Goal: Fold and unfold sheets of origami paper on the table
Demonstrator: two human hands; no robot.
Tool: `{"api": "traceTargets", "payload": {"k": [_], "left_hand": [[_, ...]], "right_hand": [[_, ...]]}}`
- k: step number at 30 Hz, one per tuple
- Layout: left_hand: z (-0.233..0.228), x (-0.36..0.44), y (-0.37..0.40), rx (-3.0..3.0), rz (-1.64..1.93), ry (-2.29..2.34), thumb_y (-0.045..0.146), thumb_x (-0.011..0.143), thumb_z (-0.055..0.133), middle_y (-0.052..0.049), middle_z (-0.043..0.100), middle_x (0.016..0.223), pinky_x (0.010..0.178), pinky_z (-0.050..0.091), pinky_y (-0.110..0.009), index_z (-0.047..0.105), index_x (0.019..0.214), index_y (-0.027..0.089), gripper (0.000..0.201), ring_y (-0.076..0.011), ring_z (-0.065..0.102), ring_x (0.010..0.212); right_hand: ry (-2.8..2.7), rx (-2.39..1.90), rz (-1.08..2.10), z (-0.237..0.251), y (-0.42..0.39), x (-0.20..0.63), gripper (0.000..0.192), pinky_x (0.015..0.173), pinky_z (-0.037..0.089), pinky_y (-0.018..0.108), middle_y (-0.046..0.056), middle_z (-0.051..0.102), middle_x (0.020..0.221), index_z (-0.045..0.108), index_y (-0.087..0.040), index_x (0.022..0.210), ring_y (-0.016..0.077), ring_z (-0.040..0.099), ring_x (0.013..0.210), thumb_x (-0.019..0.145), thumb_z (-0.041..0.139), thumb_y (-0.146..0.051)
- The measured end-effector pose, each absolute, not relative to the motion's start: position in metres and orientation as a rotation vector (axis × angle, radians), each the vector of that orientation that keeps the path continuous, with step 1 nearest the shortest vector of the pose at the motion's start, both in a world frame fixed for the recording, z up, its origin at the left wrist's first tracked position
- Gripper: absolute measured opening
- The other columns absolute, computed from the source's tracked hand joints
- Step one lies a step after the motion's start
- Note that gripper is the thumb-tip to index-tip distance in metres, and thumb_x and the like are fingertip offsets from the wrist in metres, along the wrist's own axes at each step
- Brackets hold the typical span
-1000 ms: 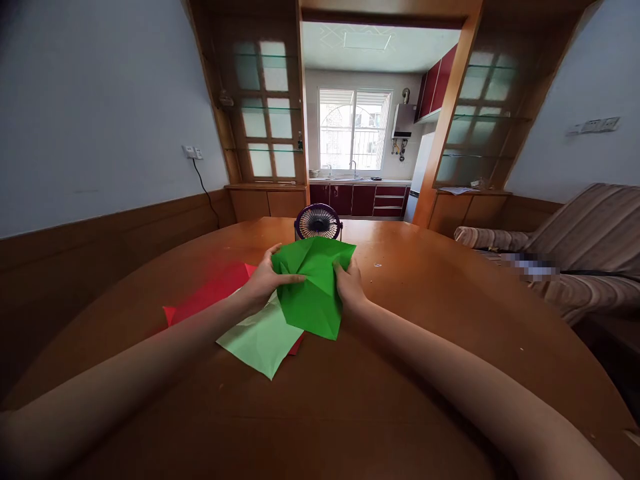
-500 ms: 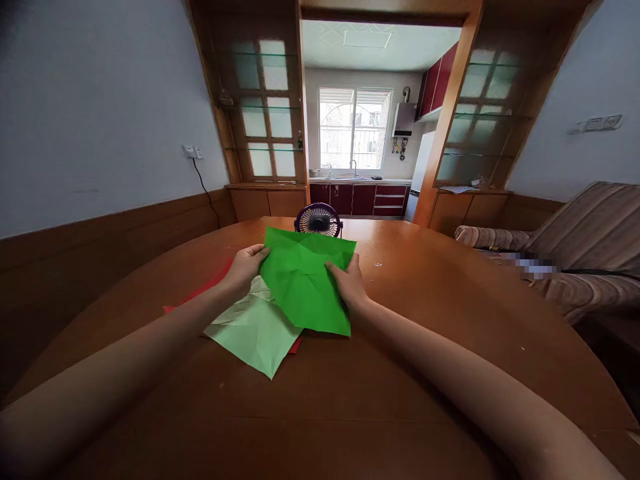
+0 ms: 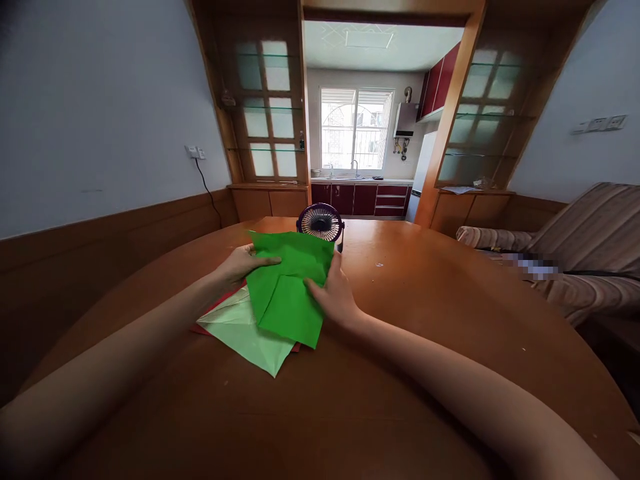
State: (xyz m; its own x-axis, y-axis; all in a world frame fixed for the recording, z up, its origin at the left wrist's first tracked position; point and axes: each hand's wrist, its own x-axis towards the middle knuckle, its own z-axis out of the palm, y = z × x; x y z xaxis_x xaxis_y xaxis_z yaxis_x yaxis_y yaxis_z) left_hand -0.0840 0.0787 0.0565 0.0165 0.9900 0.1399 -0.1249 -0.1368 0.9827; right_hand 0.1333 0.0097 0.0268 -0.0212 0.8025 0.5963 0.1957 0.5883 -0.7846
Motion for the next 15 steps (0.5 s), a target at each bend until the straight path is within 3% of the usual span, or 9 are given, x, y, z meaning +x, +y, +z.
{"api": "traceTargets", "payload": {"k": [6,11,15], "left_hand": [[0.056,-0.1,0.085,1.313,1.031,1.086,0.002,0.042,0.085,-0.01,0.073,0.088,0.059,0.055,-0.028,0.07,0.087,0.015,0.05,-0.0202,0.068,0.069],[0.051,-0.088,0.086,1.055,1.124,1.169,0.011,0.063,0.075,-0.008,0.071,0.079,0.066,0.057,-0.037,0.068,0.081,0.014,0.019,-0.0196,0.066,0.066],[0.048,-0.066,0.082,0.997,1.266,1.126,0.01,0.073,0.062,-0.008,0.07,0.081,0.072,0.057,-0.032,0.064,0.078,0.015,0.007,-0.0184,0.067,0.072]], "right_hand": [[-1.504,-0.945,0.565,0.02,0.023,0.144,0.06,0.1,0.042,0.052,0.014,0.058,0.12,0.037,-0.024,0.122,0.0333,0.054,0.118,0.072,0.07,-0.025],[-1.59,-1.005,0.479,0.018,0.02,0.144,0.061,0.098,0.044,0.056,0.019,0.057,0.122,0.032,-0.018,0.124,0.0356,0.053,0.12,0.075,0.066,-0.032],[-1.598,-0.975,0.509,0.015,0.015,0.139,0.065,0.096,0.048,0.052,0.018,0.055,0.126,0.027,-0.02,0.127,0.0325,0.055,0.118,0.077,0.065,-0.036]]}}
